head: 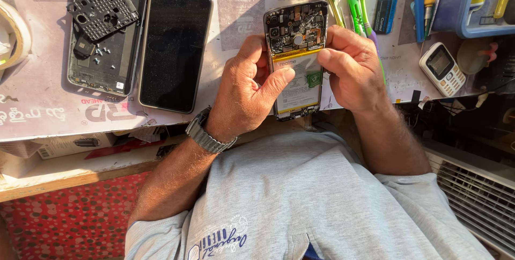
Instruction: The person disassembles a smartphone, removes the back cover, and uses a screwdriver to unscrew and reposition internal components. The person handles the motherboard and battery area, then reattaches the back cover and secures it with screws.
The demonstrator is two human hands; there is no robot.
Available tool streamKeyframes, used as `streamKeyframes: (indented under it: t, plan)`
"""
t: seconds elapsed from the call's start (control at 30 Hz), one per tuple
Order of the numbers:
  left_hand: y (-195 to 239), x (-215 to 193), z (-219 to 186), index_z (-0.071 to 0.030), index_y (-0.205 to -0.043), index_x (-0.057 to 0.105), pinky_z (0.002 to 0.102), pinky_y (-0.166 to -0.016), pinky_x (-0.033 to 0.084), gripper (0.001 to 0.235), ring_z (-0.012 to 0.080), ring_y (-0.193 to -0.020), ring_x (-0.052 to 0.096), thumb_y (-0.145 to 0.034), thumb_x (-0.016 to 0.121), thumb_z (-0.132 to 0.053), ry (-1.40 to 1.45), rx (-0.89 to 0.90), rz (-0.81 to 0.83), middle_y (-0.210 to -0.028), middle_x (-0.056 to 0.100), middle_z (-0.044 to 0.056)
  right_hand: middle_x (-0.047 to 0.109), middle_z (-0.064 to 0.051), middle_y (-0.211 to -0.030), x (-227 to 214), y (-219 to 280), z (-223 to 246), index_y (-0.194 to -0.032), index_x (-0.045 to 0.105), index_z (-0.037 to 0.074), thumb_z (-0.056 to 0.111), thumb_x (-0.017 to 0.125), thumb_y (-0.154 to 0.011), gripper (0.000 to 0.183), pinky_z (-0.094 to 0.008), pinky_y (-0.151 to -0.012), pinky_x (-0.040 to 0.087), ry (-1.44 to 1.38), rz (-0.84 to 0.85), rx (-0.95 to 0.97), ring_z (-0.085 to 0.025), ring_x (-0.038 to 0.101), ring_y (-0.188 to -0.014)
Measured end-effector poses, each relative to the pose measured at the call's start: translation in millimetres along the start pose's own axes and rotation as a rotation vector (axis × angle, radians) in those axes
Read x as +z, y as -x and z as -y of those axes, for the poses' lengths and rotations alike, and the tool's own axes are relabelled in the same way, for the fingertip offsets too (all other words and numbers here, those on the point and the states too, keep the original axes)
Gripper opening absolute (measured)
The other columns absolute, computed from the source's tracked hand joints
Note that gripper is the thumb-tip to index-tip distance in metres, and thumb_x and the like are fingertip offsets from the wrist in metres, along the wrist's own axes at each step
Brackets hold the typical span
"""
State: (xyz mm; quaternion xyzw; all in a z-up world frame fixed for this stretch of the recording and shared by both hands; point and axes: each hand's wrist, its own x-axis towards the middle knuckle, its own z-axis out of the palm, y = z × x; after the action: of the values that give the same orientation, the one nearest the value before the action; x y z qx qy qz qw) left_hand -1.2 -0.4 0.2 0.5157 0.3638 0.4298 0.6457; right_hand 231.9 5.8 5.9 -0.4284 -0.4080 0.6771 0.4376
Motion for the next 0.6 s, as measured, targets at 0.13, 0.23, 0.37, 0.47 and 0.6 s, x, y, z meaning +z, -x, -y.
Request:
streamKeyframes:
  t: [0.13, 0.23, 0.37, 0.47, 0.6]
  plan:
    - [-1.4, 3.1, 0.4, 0.0, -0.133, 0.05, 0.027, -0.074, 0.063, 0.035, 0.0125, -0.085, 0.076, -0.105, 0.068, -0.009, -0.134, 0.04, -0.02, -0.099, 0.076, 0.011, 0.07, -0.013, -0.118, 1.1, -4.1, -1.1, -0.134, 0.061, -0.011, 0.007, 0.06, -0.105, 0.034, -0.025, -0.097, 0.051, 0.029, 0.014, -0.027, -0.012, 0.064, -0.105]
    - [-0.2, 5.0, -0.8, 0.001, -0.135, 0.05, 0.026, -0.071, 0.062, 0.039, 0.0123, -0.081, 0.075, -0.102, 0.069, -0.006, -0.153, 0.046, -0.028, -0.099, 0.076, 0.011, 0.071, -0.013, -0.118, 4.6, -5.9, -4.6, -0.133, 0.061, -0.01, 0.003, 0.061, -0.105, 0.031, -0.026, -0.098, 0.052, 0.004, 0.004, -0.047, -0.013, 0.065, -0.105]
    - [-1.7, 4.6, -3.0, 0.0, -0.137, 0.049, 0.027, -0.074, 0.062, 0.041, 0.013, -0.086, 0.075, -0.102, 0.069, -0.005, -0.127, 0.071, -0.027, -0.102, 0.076, 0.011, 0.072, -0.012, -0.116, 7.8, -9.2, -7.2, -0.13, 0.063, -0.009, 0.005, 0.062, -0.104, 0.03, -0.026, -0.097, 0.053, -0.001, -0.002, -0.081, -0.012, 0.066, -0.103]
    - [-0.2, 4.7, -1.6, 0.0, -0.138, 0.05, 0.028, -0.077, 0.063, 0.04, 0.0132, -0.089, 0.076, -0.103, 0.07, -0.004, -0.112, 0.067, -0.025, -0.104, 0.076, 0.011, 0.072, -0.011, -0.111, 8.1, -6.9, -9.5, -0.124, 0.065, -0.009, 0.005, 0.063, -0.106, 0.023, -0.025, -0.092, 0.053, 0.015, -0.017, -0.103, -0.011, 0.065, -0.099]
    - [0.5, 5.1, -1.5, -0.001, -0.136, 0.05, 0.027, -0.074, 0.062, 0.039, 0.0129, -0.085, 0.075, -0.102, 0.07, -0.004, -0.128, 0.057, -0.035, -0.102, 0.076, 0.011, 0.072, -0.01, -0.115, 13.2, -7.8, -8.7, -0.124, 0.064, -0.006, 0.001, 0.066, -0.1, 0.024, -0.027, -0.094, 0.053, 0.052, -0.043, -0.077, -0.01, 0.065, -0.098]
